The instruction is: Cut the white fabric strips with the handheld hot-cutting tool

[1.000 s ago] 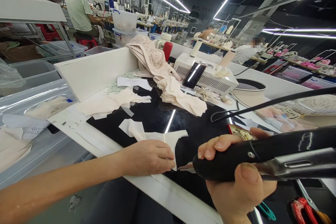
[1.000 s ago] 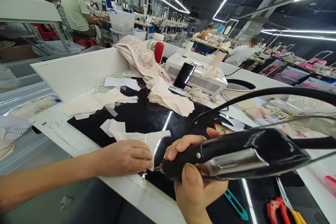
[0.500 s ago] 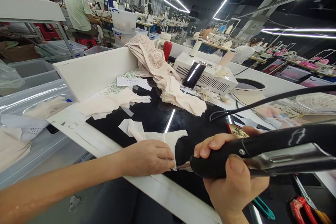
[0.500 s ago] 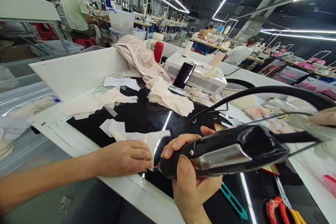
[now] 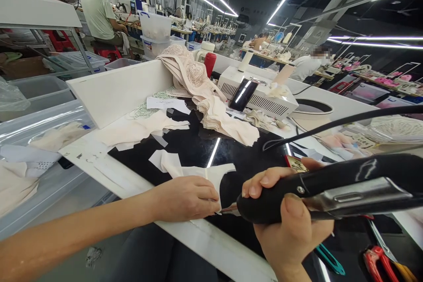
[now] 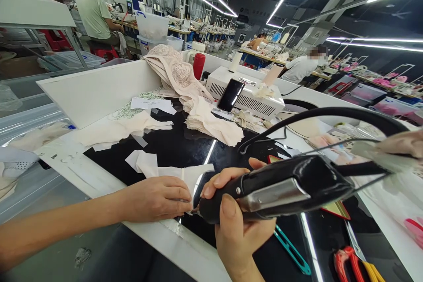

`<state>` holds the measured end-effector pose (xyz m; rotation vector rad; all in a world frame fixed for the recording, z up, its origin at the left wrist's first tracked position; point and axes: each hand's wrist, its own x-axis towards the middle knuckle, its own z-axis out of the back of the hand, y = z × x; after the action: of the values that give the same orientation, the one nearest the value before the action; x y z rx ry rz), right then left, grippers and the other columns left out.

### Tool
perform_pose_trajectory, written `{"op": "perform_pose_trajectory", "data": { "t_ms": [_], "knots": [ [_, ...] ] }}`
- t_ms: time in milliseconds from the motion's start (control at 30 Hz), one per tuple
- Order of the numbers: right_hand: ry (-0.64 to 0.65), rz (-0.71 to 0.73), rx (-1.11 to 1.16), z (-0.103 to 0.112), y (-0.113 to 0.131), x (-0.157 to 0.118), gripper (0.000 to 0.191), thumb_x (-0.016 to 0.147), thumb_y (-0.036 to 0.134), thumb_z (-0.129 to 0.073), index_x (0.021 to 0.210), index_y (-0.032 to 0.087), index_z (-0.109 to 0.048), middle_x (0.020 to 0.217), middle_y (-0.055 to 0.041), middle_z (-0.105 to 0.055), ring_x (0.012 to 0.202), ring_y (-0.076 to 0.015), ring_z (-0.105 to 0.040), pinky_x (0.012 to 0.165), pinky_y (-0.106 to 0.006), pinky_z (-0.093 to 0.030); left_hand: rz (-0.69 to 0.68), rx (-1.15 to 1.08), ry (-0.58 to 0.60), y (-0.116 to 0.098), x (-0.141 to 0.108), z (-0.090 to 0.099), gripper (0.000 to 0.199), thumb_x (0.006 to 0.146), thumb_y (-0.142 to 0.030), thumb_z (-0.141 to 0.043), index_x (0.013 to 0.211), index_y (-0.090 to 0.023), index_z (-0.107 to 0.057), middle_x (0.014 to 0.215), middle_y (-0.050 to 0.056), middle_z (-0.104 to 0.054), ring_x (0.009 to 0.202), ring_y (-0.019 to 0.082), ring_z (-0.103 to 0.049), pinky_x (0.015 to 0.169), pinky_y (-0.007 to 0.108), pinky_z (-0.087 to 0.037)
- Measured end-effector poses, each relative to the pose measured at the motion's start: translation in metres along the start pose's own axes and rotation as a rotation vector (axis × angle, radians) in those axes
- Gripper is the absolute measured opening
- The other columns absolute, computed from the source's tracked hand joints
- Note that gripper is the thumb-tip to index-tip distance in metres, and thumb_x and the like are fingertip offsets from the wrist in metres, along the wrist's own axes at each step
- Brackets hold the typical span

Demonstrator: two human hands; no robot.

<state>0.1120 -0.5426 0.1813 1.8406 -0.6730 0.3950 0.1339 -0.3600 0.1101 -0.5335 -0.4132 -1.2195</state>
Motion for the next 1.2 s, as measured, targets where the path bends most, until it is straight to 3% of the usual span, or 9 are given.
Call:
{"op": "perform_pose_trajectory", "data": {
  "t_ms": [200, 367, 533, 700, 833, 967, 1200],
  "knots": [
    [0.02, 0.004, -0.027, 0.002, 0.001, -0.005, 0.044, 0.09, 0.032, -0.078, 0.126, 0.025, -0.054, 0.079, 0.004, -0.066, 0.055, -0.0157, -0.061, 0.049, -0.031, -0.057, 0.024, -0.03, -0.012, 0.001, -0.004, 0.002, 0.017, 0.107, -0.019, -0.062, 0.121, -0.012, -0.069, 0.116, 0.011, -0.074, 0.112, 0.021, -0.069, 0.107, 0.035, -0.056],
    [0.092, -0.018, -0.013, 0.009, 0.008, -0.003, 0.044, 0.092, 0.036, -0.079, 0.128, 0.027, -0.056, 0.081, 0.0031, -0.066, 0.057, -0.0159, -0.063, 0.047, -0.03, -0.057, 0.031, -0.106, 0.042, -0.005, -0.01, 0.007, 0.016, 0.107, -0.023, -0.061, 0.118, -0.013, -0.068, 0.11, 0.01, -0.074, 0.106, 0.022, -0.069, 0.106, 0.035, -0.055],
    [-0.059, 0.078, -0.048, 0.024, 0.009, 0.023, 0.046, 0.084, 0.034, -0.085, 0.122, 0.025, -0.061, 0.076, 0.0031, -0.067, 0.052, -0.0155, -0.06, 0.046, -0.029, -0.057, 0.019, -0.238, 0.122, -0.02, -0.013, 0.018, 0.02, 0.109, -0.027, -0.059, 0.122, -0.013, -0.067, 0.108, 0.007, -0.075, 0.1, 0.018, -0.069, 0.11, 0.031, -0.053],
    [-0.123, 0.087, -0.108, 0.042, -0.002, 0.037, 0.041, 0.086, 0.028, -0.081, 0.121, 0.025, -0.06, 0.077, 0.0034, -0.068, 0.054, -0.0151, -0.062, 0.05, -0.03, -0.058, 0.019, -0.148, 0.117, -0.019, 0.002, 0.025, 0.019, 0.111, -0.023, -0.054, 0.122, -0.012, -0.065, 0.11, 0.007, -0.074, 0.104, 0.018, -0.068, 0.11, 0.031, -0.051],
    [-0.097, 0.112, -0.103, 0.048, -0.009, 0.035, 0.042, 0.089, 0.03, -0.08, 0.125, 0.026, -0.058, 0.08, 0.0032, -0.067, 0.056, -0.0152, -0.063, 0.051, -0.03, -0.058, -0.004, -0.013, 0.112, -0.007, 0.022, 0.015, 0.018, 0.108, -0.019, -0.058, 0.123, -0.011, -0.065, 0.11, 0.007, -0.071, 0.104, 0.019, -0.067, 0.108, 0.036, -0.053],
    [-0.087, 0.074, -0.107, 0.048, -0.012, 0.034, 0.043, 0.09, 0.036, -0.08, 0.126, 0.028, -0.057, 0.082, 0.0033, -0.066, 0.057, -0.0151, -0.063, 0.053, -0.031, -0.058, -0.009, 0.057, 0.142, 0.002, 0.037, -0.002, 0.029, 0.099, -0.021, -0.073, 0.125, -0.011, -0.064, 0.114, 0.007, -0.068, 0.104, 0.022, -0.066, 0.102, 0.039, -0.058],
    [-0.079, 0.054, -0.065, 0.048, -0.014, 0.031, 0.047, 0.09, 0.037, -0.083, 0.128, 0.028, -0.057, 0.084, 0.0028, -0.066, 0.059, -0.015, -0.064, 0.054, -0.029, -0.056, 0.012, 0.116, 0.184, 0.01, 0.036, -0.018, 0.047, 0.088, -0.031, -0.089, 0.125, -0.015, -0.066, 0.113, 0.005, -0.068, 0.1, 0.023, -0.067, 0.097, 0.039, -0.06]
  ]
}}
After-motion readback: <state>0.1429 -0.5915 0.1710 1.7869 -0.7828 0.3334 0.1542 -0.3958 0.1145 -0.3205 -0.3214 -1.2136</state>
